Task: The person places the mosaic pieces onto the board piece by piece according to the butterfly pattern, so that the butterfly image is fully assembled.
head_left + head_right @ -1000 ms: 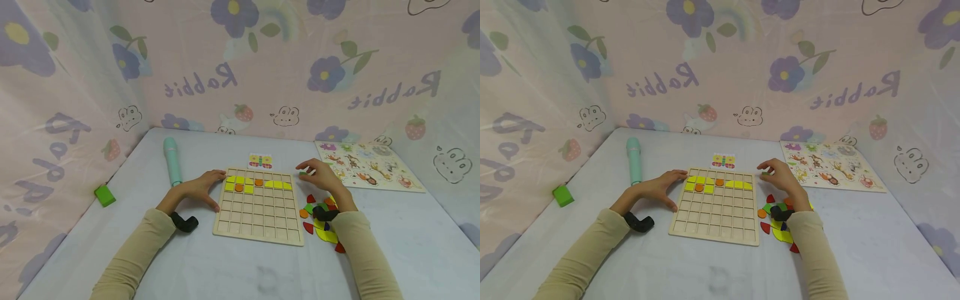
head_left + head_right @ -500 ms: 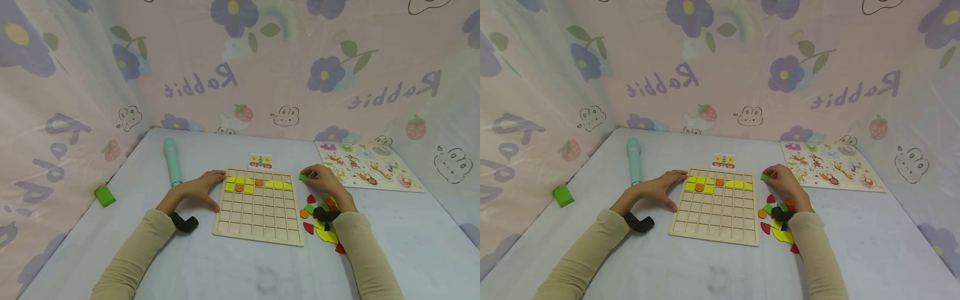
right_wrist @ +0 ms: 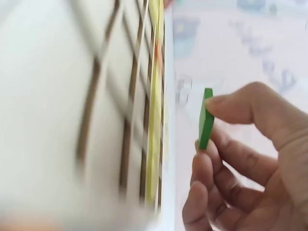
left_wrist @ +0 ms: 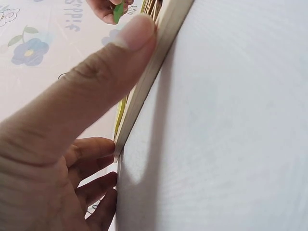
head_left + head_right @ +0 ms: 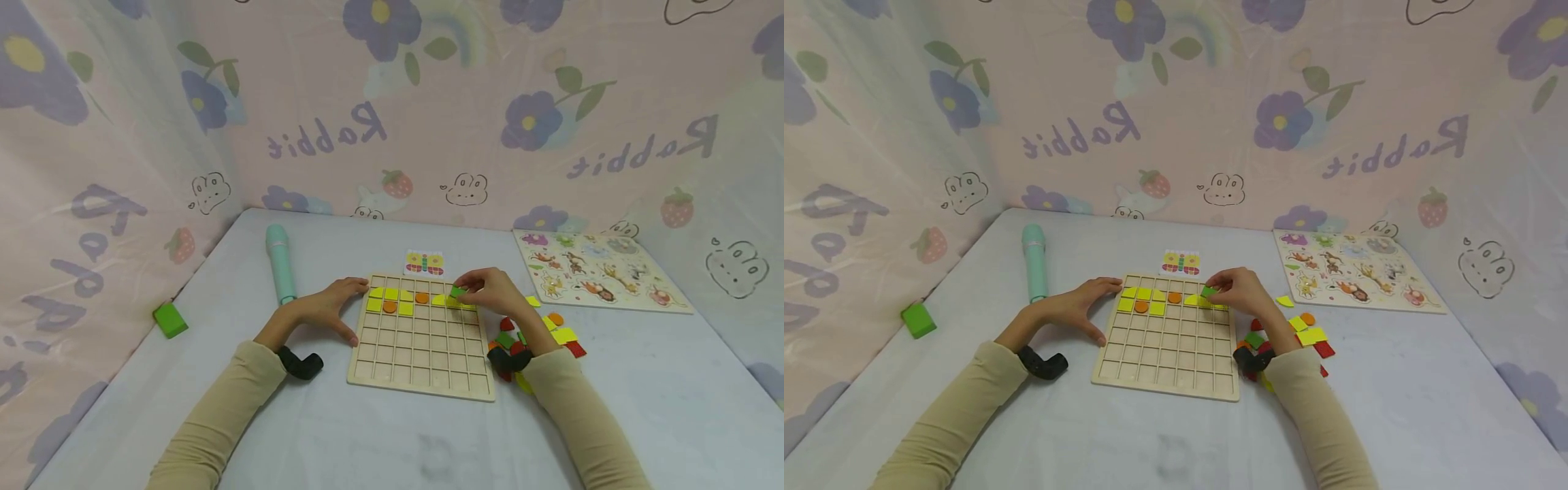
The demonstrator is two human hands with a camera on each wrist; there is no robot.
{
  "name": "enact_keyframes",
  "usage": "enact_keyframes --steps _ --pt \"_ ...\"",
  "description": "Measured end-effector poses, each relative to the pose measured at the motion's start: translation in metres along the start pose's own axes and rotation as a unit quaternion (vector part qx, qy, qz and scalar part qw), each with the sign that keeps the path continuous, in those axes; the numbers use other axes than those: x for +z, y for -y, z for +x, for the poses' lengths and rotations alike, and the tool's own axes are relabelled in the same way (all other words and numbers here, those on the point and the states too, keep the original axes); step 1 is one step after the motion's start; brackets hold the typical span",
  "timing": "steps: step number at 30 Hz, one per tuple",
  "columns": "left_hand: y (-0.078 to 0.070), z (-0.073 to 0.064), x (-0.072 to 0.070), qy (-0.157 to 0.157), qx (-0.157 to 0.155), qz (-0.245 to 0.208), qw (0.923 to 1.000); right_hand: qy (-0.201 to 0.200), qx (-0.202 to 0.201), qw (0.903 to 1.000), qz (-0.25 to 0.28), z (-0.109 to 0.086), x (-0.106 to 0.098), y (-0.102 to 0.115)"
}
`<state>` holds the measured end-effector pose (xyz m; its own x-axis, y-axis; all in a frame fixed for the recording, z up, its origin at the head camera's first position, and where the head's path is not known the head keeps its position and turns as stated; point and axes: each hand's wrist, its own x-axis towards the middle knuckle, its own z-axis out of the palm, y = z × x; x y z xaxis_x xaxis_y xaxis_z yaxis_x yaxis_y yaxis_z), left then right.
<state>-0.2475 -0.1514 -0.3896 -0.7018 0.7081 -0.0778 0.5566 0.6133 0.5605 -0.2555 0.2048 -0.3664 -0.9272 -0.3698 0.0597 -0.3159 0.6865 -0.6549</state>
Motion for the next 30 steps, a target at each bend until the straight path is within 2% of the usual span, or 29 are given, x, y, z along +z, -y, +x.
enact_keyframes --steps 4,8,12,20,30 --pt "-0.001 -0.001 -0.001 -0.002 -0.002 -0.004 1.0 0.017 -0.011 0.9997 0.01 0.004 0.016 0.021" --pt "-0.001 -0.001 -0.001 -0.001 -0.004 -0.002 1.0 0.032 -0.027 0.9991 -0.008 0.008 0.03 0.03" --pt "-0.001 -0.001 -0.001 -0.002 -0.002 -0.003 1.0 0.033 -0.05 0.9981 -0.01 0.01 0.039 0.029" --pt "0.001 0.0 0.0 -0.001 0.0 -0.003 1.0 0.047 -0.082 0.9952 0.028 0.012 0.049 0.023" --pt "0.0 0.001 0.001 0.002 -0.005 -0.004 1.0 0.043 -0.141 0.9891 -0.004 0.01 0.047 0.023"
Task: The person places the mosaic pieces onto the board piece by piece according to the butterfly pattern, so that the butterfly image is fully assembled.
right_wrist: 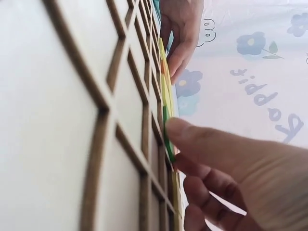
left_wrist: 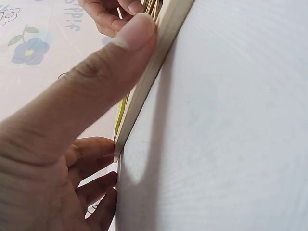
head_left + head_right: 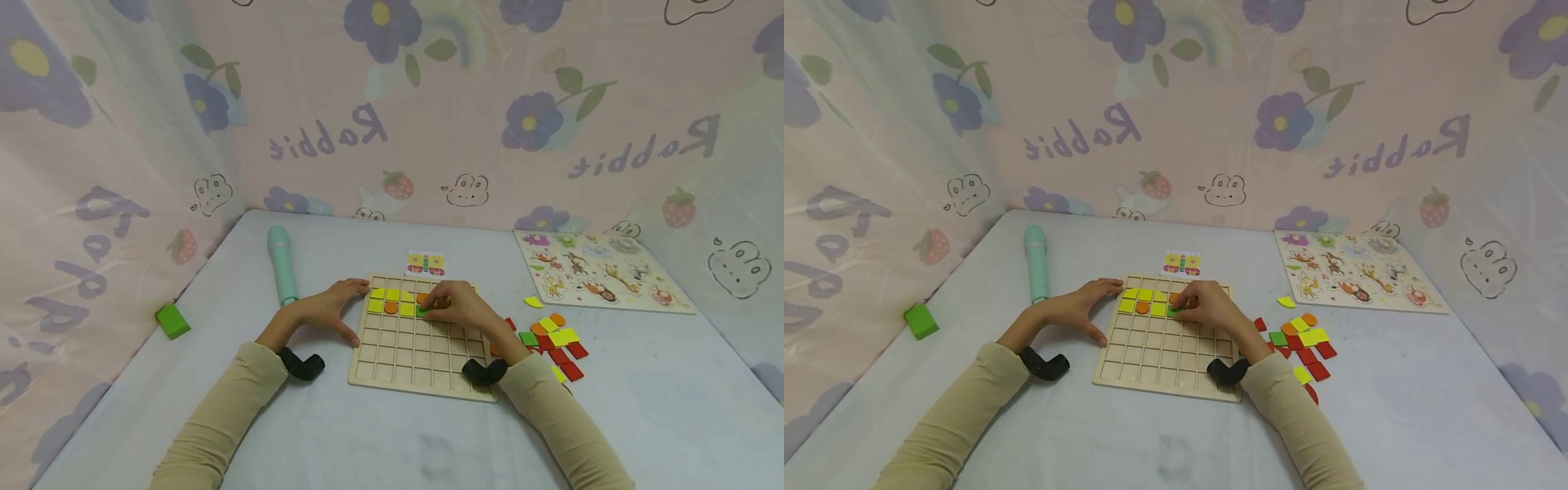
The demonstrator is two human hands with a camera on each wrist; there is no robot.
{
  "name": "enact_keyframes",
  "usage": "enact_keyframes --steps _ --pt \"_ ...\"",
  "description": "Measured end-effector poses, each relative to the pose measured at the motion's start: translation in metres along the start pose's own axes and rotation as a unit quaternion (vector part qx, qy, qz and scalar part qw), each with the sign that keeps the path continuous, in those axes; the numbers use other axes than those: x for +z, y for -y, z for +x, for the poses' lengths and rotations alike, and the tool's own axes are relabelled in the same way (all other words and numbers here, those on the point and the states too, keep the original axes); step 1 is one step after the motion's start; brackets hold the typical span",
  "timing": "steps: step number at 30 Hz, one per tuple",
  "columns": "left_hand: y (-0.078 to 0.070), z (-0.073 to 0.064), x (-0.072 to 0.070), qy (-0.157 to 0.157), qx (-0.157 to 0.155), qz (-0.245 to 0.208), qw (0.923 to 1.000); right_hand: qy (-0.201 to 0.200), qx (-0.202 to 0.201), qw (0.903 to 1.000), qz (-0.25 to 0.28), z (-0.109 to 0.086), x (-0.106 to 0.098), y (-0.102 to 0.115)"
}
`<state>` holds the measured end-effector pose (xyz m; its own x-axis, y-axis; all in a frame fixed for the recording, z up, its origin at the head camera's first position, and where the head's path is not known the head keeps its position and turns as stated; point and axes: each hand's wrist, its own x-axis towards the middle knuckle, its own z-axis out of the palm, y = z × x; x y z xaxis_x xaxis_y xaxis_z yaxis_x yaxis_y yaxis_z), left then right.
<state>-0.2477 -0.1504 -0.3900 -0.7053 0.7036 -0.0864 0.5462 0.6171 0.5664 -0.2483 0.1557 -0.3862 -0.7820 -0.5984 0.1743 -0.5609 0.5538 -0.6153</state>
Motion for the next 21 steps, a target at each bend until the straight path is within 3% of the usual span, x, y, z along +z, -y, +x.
enact_keyframes --steps 5,9,15,21 --pt "0.0 -0.001 0.0 0.0 -0.005 -0.001 1.0 -0.001 -0.002 1.0 -0.009 -0.003 -0.01 0.006" --pt "-0.002 0.0 0.0 -0.001 -0.006 0.002 1.0 -0.025 0.0 0.9995 -0.02 -0.015 -0.029 0.004" --pt "-0.002 0.0 0.0 0.001 -0.009 0.0 1.0 -0.067 0.021 0.9957 -0.06 -0.053 -0.063 -0.013" --pt "0.0 0.0 0.0 -0.001 -0.007 0.002 1.0 -0.101 0.097 0.9856 -0.095 -0.101 -0.093 -0.039"
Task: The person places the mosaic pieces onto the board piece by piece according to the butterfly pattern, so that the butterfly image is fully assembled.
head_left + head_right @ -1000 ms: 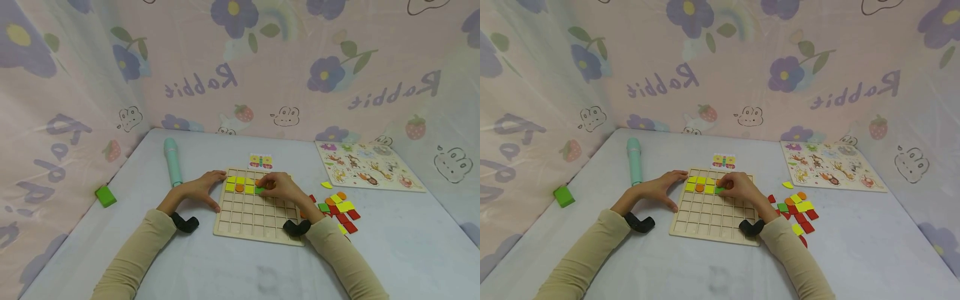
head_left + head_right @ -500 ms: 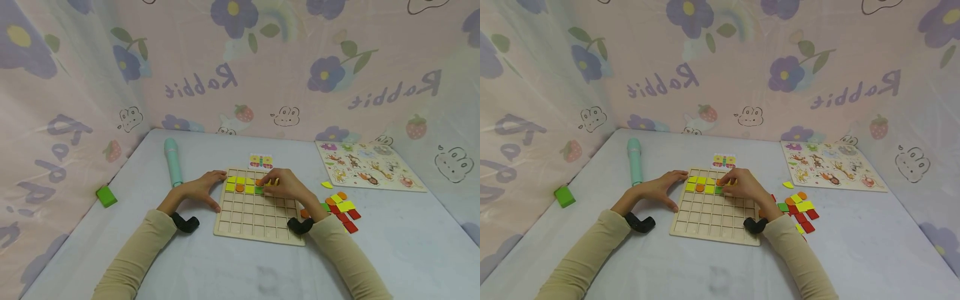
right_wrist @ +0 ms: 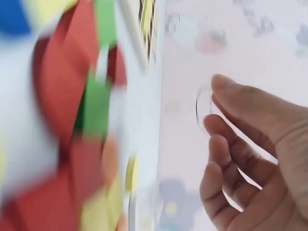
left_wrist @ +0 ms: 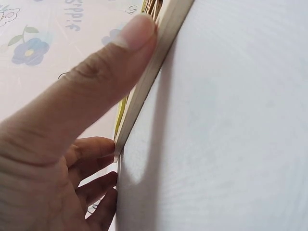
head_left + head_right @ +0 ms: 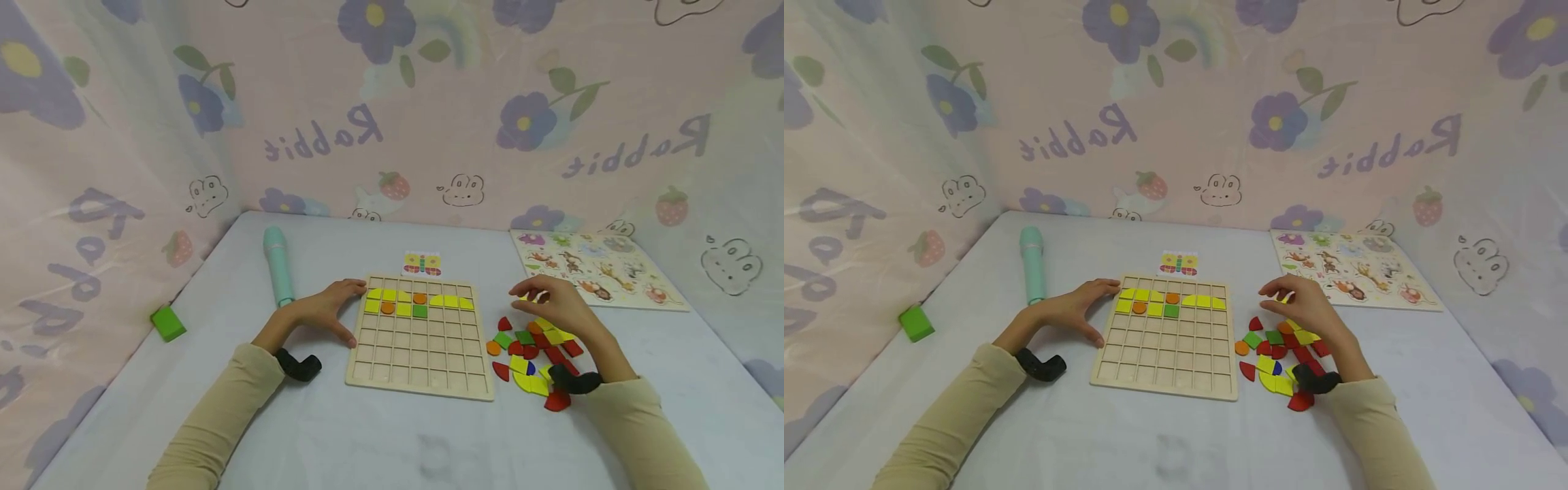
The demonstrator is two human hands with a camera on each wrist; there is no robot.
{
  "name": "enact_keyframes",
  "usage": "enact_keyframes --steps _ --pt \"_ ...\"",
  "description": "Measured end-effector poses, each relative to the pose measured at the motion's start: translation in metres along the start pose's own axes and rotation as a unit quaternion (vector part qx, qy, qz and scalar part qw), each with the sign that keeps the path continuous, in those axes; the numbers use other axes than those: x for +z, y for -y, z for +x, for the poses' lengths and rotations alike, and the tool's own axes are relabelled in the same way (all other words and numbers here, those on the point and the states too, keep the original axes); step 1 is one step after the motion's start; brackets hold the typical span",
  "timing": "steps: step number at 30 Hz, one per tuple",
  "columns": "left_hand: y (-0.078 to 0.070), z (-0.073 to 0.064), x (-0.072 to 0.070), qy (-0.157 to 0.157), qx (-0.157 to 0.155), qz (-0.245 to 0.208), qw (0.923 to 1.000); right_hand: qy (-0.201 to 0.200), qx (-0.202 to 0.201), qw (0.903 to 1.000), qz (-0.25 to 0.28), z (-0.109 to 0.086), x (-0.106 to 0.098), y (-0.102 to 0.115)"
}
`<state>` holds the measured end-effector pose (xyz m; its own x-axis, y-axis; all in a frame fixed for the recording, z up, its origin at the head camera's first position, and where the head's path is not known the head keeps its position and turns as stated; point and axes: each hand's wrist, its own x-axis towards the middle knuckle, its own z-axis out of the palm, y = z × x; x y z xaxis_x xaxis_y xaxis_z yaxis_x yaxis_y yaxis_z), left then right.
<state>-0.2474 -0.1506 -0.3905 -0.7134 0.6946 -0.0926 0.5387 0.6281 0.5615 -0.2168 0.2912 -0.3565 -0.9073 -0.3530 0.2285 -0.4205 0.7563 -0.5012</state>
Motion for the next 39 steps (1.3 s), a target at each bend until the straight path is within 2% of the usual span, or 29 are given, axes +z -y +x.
enact_keyframes --steps 4,9,15,20,23,34,39 --pt "0.001 -0.001 0.0 -0.001 0.006 -0.002 1.0 0.019 0.044 0.9986 -0.022 -0.019 -0.013 -0.023" --pt "0.001 -0.003 -0.001 -0.006 0.008 0.0 0.9999 0.059 0.064 0.9959 -0.024 -0.03 -0.019 -0.041" --pt "0.0 -0.002 -0.001 -0.005 0.009 -0.001 0.9999 0.094 0.069 0.993 -0.017 -0.032 -0.016 -0.05" --pt "-0.001 -0.002 -0.001 -0.007 0.017 0.006 0.9998 0.108 0.08 0.9909 0.002 -0.031 -0.013 -0.051" --pt "0.0 -0.002 -0.001 -0.007 0.021 0.007 0.9997 0.106 0.077 0.9913 -0.001 -0.032 -0.012 -0.051" --pt "-0.002 -0.002 -0.001 -0.007 0.015 0.006 0.9998 0.057 0.036 0.9952 -0.072 -0.029 -0.009 -0.056" --pt "-0.001 -0.001 0.0 -0.007 0.018 0.003 0.9998 0.015 0.001 0.9977 -0.065 -0.02 -0.005 -0.037"
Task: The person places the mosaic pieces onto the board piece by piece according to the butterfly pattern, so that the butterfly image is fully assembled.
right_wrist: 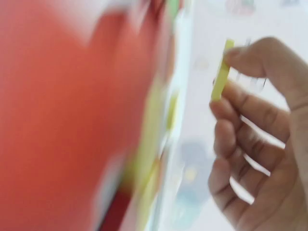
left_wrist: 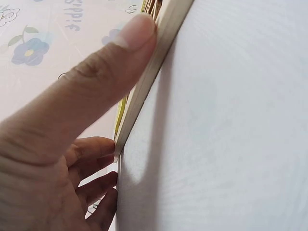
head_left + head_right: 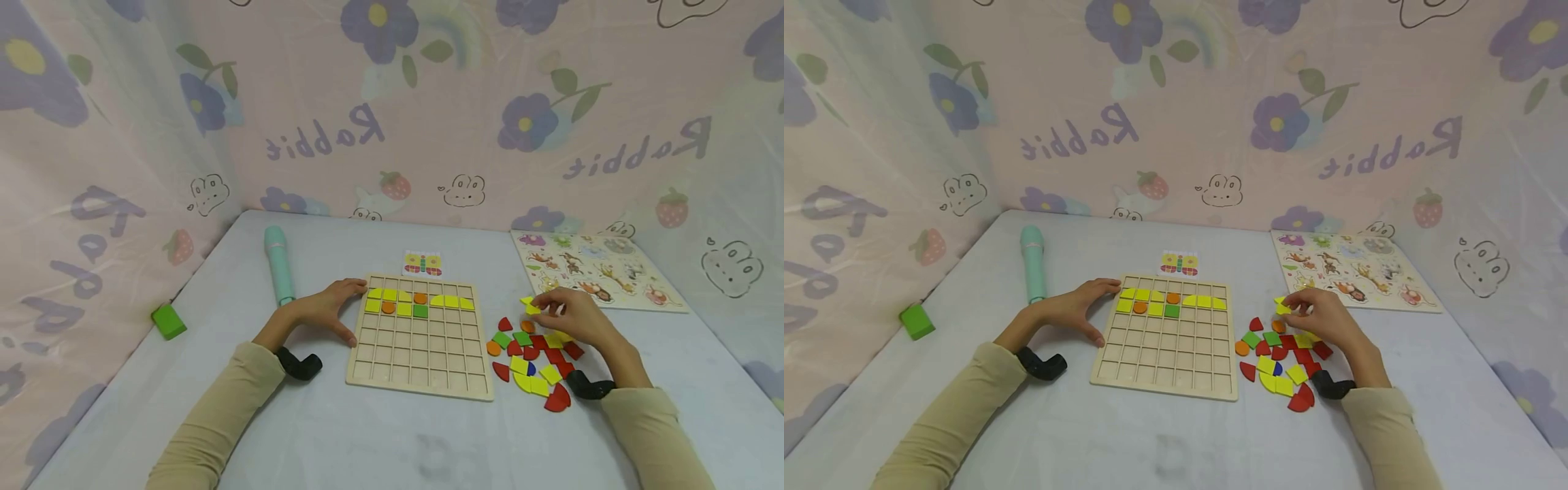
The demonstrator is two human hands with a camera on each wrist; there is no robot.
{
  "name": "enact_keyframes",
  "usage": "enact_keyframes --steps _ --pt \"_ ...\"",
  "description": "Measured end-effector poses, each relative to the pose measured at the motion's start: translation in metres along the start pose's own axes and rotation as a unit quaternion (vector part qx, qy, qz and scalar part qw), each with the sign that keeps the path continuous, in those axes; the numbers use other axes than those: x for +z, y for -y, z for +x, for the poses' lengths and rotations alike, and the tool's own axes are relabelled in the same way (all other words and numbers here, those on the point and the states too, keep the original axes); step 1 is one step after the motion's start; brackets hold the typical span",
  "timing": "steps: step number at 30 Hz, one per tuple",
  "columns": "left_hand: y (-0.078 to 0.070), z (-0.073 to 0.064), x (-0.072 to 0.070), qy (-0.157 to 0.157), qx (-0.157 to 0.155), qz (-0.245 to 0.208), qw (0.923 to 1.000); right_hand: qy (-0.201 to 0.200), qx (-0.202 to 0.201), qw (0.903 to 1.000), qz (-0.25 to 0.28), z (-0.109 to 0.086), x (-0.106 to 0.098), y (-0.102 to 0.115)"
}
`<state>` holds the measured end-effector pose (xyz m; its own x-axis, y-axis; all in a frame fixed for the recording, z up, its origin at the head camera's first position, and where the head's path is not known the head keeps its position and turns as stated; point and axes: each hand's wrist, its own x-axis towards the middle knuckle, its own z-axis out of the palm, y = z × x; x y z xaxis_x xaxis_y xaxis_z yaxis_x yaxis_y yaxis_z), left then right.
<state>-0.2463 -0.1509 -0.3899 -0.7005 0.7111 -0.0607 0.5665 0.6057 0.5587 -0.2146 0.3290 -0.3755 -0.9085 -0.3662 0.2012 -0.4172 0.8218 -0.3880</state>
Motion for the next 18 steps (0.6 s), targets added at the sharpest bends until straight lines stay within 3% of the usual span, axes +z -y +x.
enact_keyframes --steps 4,12,18 --pt "0.001 0.0 -0.001 0.001 0.005 -0.007 1.0 0.005 -0.003 0.9998 0.02 0.018 0.006 0.031" --pt "0.002 0.0 -0.001 0.0 0.007 -0.001 1.0 0.03 -0.051 0.9971 0.047 0.053 0.026 0.092" --pt "-0.001 -0.001 -0.001 0.001 0.003 -0.007 1.0 0.047 -0.064 0.9952 0.057 0.069 0.045 0.116"
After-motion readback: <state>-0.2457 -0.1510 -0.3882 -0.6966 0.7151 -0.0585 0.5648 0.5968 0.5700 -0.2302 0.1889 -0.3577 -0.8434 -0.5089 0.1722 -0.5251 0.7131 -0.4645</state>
